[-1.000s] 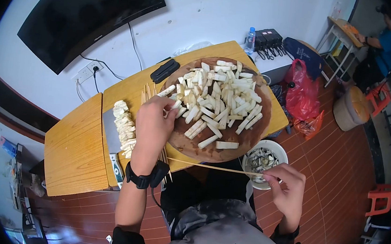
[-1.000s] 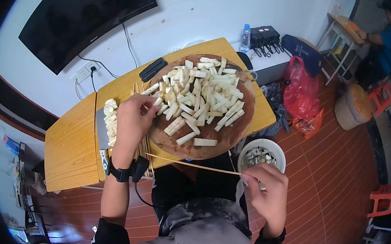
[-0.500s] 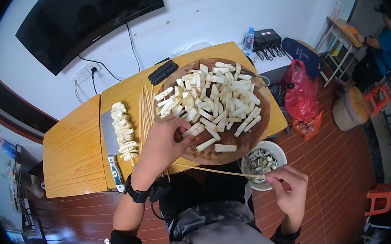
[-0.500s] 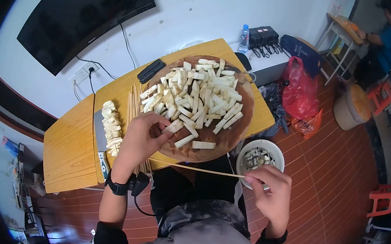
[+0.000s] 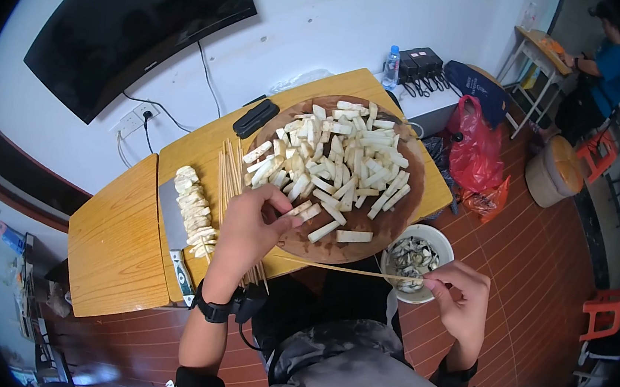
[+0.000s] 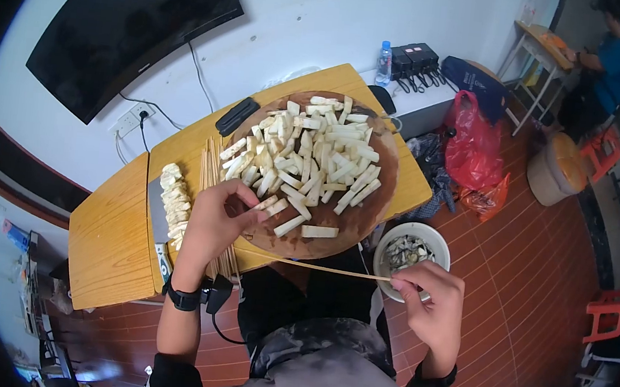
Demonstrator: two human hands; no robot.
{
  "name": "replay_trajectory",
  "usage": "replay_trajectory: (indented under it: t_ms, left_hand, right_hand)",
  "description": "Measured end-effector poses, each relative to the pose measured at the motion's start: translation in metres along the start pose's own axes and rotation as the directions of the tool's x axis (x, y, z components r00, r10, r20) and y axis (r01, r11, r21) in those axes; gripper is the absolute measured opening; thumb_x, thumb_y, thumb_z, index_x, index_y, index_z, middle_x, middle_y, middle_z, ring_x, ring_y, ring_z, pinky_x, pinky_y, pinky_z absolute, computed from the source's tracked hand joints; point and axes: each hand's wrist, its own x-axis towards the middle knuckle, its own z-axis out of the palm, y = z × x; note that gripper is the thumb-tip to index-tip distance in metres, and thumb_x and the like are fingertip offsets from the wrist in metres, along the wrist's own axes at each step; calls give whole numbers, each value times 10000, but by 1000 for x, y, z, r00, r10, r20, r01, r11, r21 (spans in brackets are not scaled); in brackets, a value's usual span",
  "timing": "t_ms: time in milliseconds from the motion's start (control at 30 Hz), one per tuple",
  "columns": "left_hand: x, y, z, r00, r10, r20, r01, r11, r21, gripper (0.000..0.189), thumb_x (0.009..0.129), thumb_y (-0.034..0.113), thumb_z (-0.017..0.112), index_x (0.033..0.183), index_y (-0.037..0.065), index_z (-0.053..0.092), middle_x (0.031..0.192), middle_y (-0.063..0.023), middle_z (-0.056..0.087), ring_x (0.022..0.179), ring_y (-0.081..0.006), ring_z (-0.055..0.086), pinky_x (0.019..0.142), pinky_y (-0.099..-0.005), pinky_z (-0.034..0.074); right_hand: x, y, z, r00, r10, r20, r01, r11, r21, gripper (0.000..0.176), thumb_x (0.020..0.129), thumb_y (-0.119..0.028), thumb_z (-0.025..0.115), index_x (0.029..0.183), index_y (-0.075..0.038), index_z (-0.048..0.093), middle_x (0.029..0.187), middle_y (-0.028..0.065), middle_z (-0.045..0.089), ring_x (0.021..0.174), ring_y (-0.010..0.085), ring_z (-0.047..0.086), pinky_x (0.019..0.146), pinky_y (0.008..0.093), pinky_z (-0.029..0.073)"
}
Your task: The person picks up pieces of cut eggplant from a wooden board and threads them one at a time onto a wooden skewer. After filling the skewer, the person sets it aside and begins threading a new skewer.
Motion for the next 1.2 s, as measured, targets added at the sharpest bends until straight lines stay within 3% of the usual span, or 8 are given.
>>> replay_trajectory:
  t_ms: [233, 433, 533, 733, 833, 1033, 1200]
  left_hand:
    - [-1, -1, -1, 997, -22, -79, 13, 994, -109, 245, 782, 2, 855, 922, 38, 657, 736, 52, 569, 671, -41, 508, 613, -211, 430]
    - [-3, 0, 8, 995, 80, -56, -88, 983, -160, 287, 757, 12, 875, 927, 35, 645, 744, 46, 557, 669, -47, 507, 607, -216, 429]
    - [-3, 0, 13, 990, 138, -33, -139, 990, -4, 302, 748, 30, 888, 928, 24, 646, 750, 21, 577, 653, -59, 522, 594, -234, 437]
    - [0, 6, 1, 991, 103, 81, -104, 995, 7, 286, 770, 59, 877, 942, 8, 655, 758, -2, 615, 641, -80, 559, 596, -257, 460]
    - [3, 3, 2, 988, 149, 48, -148, 989, -12, 228, 790, 57, 855, 923, -5, 680, 765, -18, 647, 648, -83, 581, 594, -257, 466]
    - [2, 9, 4, 985, 170, 21, -171, 977, 124, 143, 776, 24, 825, 874, -17, 729, 795, -89, 688, 638, -127, 623, 608, -272, 494]
    - [3, 8, 3, 950, 313, 15, -311, 934, 175, 161, 742, 0, 812, 884, -19, 738, 800, -124, 686, 671, -206, 660, 634, -304, 520]
  right_hand:
    - [-1, 0, 1, 1000, 11, 2, -11, 1000, 4, 149, 739, 118, 703, 859, 31, 723, 797, 130, 707, 721, 275, 692, 684, 327, 526]
    - [-2, 0, 0, 1000, 9, -3, -9, 1000, -6, 156, 736, 120, 701, 862, 31, 724, 798, 130, 708, 720, 273, 688, 684, 328, 525]
    - [-2, -1, 0, 1000, 18, -2, -18, 1000, -19, 155, 735, 119, 702, 861, 32, 723, 796, 131, 708, 718, 273, 685, 685, 329, 524]
    - [-4, -3, -3, 999, 34, -10, -34, 999, -11, 146, 737, 120, 704, 856, 37, 723, 795, 133, 709, 715, 270, 682, 681, 330, 524]
    - [-5, -1, -3, 1000, 25, -14, -25, 1000, -8, 142, 737, 122, 702, 850, 40, 723, 794, 134, 710, 714, 266, 683, 677, 326, 525]
    - [-7, -3, -7, 998, 64, -26, -64, 998, -2, 140, 743, 120, 701, 853, 38, 727, 790, 130, 711, 714, 248, 688, 673, 317, 524]
    - [-8, -2, -10, 996, 76, -39, -76, 997, -1, 132, 750, 112, 706, 852, 33, 730, 788, 126, 711, 714, 241, 692, 677, 310, 525]
